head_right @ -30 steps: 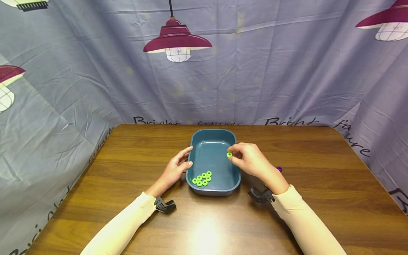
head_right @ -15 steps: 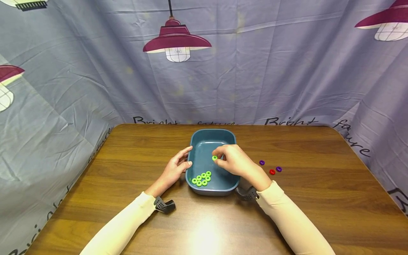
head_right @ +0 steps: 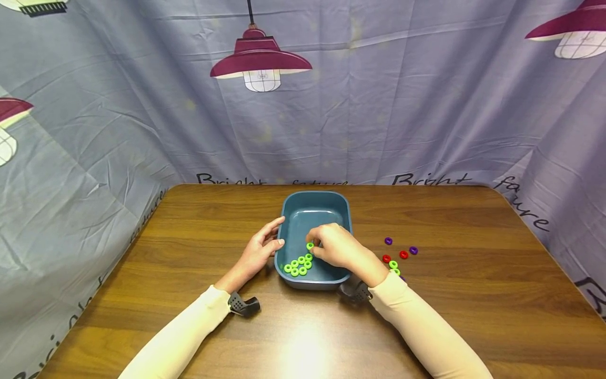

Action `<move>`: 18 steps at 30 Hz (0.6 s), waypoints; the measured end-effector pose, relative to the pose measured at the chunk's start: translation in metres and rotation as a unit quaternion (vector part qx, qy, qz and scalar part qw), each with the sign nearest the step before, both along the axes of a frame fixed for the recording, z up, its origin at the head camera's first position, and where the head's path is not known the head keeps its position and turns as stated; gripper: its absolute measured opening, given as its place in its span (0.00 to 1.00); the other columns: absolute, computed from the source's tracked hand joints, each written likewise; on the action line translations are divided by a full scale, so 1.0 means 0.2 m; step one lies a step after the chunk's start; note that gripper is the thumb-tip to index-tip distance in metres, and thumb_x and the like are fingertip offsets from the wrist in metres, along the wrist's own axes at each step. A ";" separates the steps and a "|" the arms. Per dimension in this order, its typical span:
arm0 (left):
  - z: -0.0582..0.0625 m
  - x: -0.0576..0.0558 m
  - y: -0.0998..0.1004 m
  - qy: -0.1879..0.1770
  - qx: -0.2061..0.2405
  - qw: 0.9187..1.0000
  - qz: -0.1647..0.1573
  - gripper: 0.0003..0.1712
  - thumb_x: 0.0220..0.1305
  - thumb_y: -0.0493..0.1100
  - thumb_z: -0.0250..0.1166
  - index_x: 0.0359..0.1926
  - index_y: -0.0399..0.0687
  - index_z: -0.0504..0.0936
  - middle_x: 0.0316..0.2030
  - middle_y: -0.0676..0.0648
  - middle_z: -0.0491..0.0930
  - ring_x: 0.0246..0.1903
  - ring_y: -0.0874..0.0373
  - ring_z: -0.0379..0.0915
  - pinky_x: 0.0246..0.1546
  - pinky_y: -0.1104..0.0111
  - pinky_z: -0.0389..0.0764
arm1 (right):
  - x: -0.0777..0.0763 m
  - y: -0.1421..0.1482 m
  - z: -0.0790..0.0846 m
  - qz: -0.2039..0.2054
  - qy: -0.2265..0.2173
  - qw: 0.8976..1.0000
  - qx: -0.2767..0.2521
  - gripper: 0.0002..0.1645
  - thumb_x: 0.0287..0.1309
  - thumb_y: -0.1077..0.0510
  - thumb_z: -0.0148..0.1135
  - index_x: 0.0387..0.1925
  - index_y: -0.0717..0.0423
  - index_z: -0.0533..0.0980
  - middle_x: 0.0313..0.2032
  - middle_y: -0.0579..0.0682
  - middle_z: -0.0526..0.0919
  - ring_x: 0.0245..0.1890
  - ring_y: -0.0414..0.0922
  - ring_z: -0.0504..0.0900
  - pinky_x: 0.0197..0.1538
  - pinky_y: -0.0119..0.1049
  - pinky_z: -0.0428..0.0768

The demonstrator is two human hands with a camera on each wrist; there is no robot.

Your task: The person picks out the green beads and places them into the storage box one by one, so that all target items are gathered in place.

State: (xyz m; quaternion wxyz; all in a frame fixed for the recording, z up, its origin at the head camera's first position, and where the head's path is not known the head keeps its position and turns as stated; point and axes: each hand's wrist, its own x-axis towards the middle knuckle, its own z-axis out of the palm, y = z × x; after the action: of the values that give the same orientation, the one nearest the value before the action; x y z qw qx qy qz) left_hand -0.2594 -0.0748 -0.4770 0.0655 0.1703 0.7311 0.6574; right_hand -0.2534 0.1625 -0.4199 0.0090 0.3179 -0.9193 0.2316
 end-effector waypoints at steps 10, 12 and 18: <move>0.01 0.00 0.00 -0.002 -0.006 1.000 0.004 0.36 0.67 0.35 0.59 0.76 0.45 0.64 0.68 0.30 0.71 0.58 0.41 0.77 0.40 0.70 0.83 | 0.02 -0.03 -0.02 -0.024 0.029 0.997 0.061 0.07 0.52 0.66 0.70 0.33 0.53 0.85 0.26 0.43 0.82 0.28 0.38 0.76 0.32 0.35 0.76; 0.01 0.00 0.00 -0.001 -0.008 1.000 0.003 0.36 0.67 0.35 0.59 0.76 0.44 0.64 0.68 0.30 0.71 0.58 0.42 0.77 0.40 0.70 0.83 | 0.02 -0.03 -0.02 -0.028 0.032 0.996 0.075 0.07 0.50 0.67 0.69 0.28 0.51 0.82 0.23 0.42 0.77 0.26 0.38 0.72 0.29 0.33 0.72; 0.02 0.00 0.00 -0.004 -0.011 1.000 0.003 0.36 0.68 0.35 0.59 0.76 0.45 0.64 0.68 0.31 0.71 0.57 0.44 0.77 0.40 0.70 0.82 | 0.03 -0.04 -0.04 -0.031 0.034 0.994 0.096 0.20 0.47 0.68 0.68 0.15 0.46 0.69 0.18 0.39 0.63 0.22 0.38 0.62 0.25 0.31 0.59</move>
State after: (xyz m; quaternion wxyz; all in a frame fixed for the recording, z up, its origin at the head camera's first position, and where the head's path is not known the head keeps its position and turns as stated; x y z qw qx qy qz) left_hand -0.2585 -0.0746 -0.4739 0.0678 0.1648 0.7383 0.6505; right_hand -0.2482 0.1545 -0.4276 0.0168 0.2967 -0.9458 0.1309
